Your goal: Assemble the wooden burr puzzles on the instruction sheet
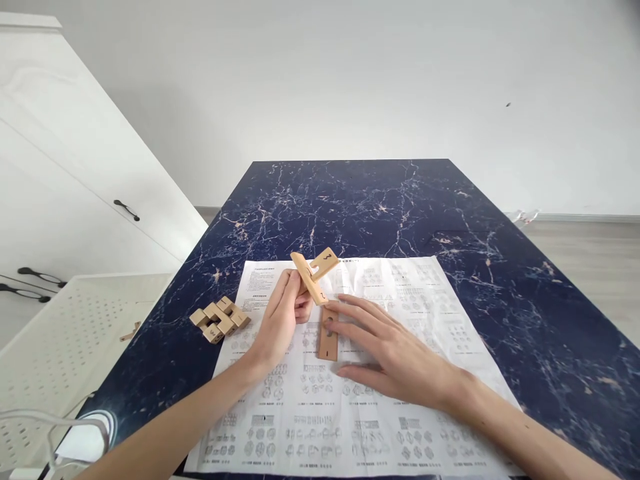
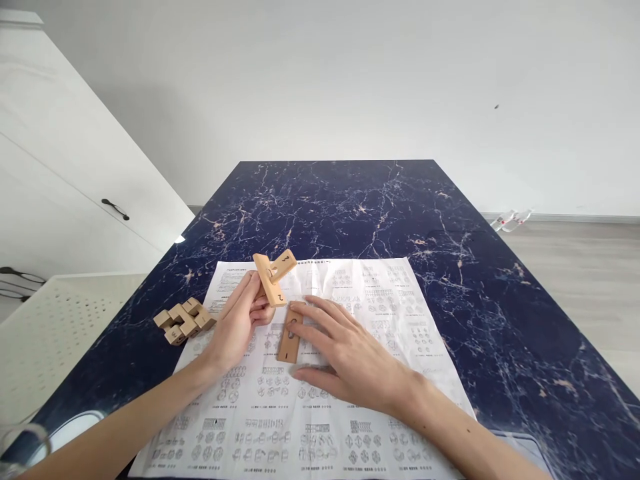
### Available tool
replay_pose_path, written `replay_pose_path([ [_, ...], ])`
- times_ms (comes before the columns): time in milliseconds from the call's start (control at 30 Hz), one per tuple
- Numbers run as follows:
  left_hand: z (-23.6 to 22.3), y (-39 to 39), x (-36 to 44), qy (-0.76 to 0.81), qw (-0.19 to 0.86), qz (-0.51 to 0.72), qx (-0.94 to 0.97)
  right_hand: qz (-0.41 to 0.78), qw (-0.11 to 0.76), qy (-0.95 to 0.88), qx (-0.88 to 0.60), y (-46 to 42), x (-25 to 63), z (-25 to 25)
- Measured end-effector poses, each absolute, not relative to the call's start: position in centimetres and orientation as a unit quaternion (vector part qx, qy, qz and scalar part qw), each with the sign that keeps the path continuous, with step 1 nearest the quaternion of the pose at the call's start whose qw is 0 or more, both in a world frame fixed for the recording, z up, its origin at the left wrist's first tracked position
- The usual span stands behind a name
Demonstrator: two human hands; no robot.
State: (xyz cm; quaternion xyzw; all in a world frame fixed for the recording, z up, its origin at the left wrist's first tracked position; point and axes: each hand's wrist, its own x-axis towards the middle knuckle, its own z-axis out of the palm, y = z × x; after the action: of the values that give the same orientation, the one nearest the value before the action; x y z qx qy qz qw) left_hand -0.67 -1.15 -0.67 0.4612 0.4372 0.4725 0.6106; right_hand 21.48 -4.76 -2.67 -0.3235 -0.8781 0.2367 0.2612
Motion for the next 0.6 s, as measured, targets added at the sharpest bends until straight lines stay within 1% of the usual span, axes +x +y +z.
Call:
replay_pose_path([
  [300, 0.25, -2.07, 0.04, 0.461, 0.575, 0.402, 0.544, 0.248, 0.255, -0.866, -0.352, -5.36, 21.04, -2.68],
  [467, 0.1, -2.0, -0.14, 0.458, 0.563, 0.397, 0.562, 0.287, 0.277, -0.839, -0.369, -5.31, 20.92, -2.37],
  [600, 0.2, -1.72, -0.4, 0.446, 0.583, 0.395, 0.553, 0.287, 0.285, -0.826, -0.392, -4.9, 21.41, -1.97],
])
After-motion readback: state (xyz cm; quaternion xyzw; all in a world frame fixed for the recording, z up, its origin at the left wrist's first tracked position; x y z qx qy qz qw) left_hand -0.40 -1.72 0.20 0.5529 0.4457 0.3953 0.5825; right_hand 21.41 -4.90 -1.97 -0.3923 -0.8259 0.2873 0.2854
